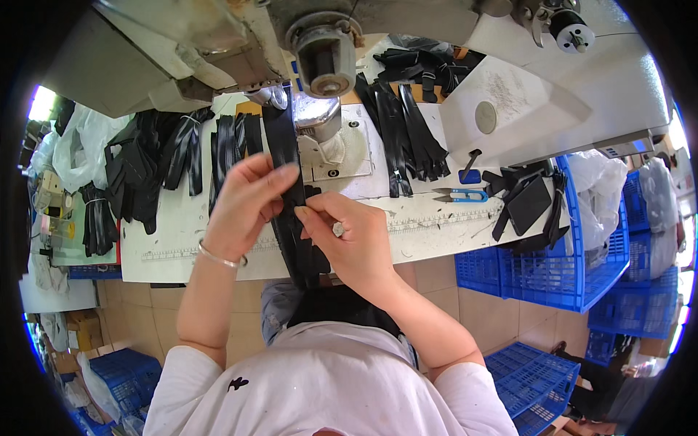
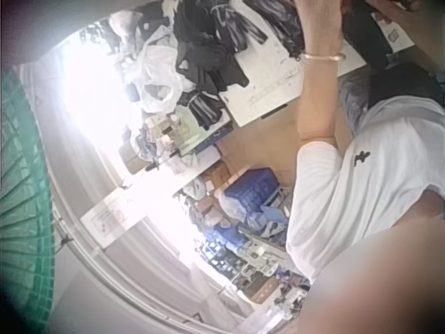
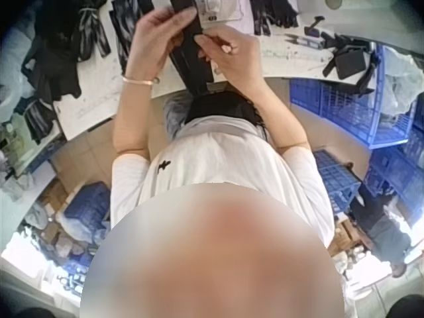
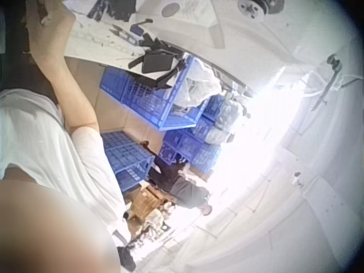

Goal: Aligning and sewing black fabric components at an industrial sewing machine.

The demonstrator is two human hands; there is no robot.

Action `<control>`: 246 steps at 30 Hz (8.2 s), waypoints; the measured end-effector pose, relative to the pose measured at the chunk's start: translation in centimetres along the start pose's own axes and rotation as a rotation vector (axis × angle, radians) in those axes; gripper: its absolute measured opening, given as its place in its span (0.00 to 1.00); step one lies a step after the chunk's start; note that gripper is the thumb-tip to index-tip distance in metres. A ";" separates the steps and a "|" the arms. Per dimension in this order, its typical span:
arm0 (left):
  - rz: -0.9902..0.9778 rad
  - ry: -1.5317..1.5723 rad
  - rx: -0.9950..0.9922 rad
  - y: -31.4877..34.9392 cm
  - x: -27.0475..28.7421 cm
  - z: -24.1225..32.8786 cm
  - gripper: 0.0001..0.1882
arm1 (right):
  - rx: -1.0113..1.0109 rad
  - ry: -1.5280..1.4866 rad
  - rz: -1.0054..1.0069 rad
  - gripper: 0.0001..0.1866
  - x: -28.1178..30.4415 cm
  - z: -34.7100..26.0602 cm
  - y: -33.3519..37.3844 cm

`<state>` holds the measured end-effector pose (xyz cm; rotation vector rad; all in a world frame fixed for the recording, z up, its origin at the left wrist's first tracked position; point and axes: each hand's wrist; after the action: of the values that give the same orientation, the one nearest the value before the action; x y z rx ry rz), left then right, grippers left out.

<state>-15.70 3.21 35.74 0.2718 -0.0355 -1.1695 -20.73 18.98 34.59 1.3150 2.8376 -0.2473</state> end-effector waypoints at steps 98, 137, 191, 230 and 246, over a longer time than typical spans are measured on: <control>0.231 -0.393 -0.462 5.5 -2.1 -7.9 0.12 | -0.220 0.022 0.308 0.08 7.3 2.7 1.0; 0.168 0.207 0.047 6.4 1.9 -7.8 0.10 | -0.081 -0.090 -0.142 0.03 -0.7 0.6 1.9; 0.130 0.245 0.015 9.0 -0.9 -6.4 0.16 | -0.205 0.019 -0.351 0.04 -0.2 -2.6 0.1; 0.117 -0.090 -0.137 0.7 1.7 -0.2 0.15 | -0.337 -0.158 -0.238 0.10 1.1 0.2 -1.5; 0.085 0.014 -0.125 -0.8 2.0 0.6 0.13 | -0.188 0.020 -0.115 0.07 1.1 -0.5 0.4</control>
<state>-15.75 1.00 35.90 0.1666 0.0375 -1.0810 -21.08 20.13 35.00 1.1281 2.8722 0.0332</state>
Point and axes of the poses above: each hand's wrist, its own y-axis away from the middle knuckle, its own x-axis out of the back of the hand, z = x × y, and after that the axes turned 12 degrees about -y, right-handed
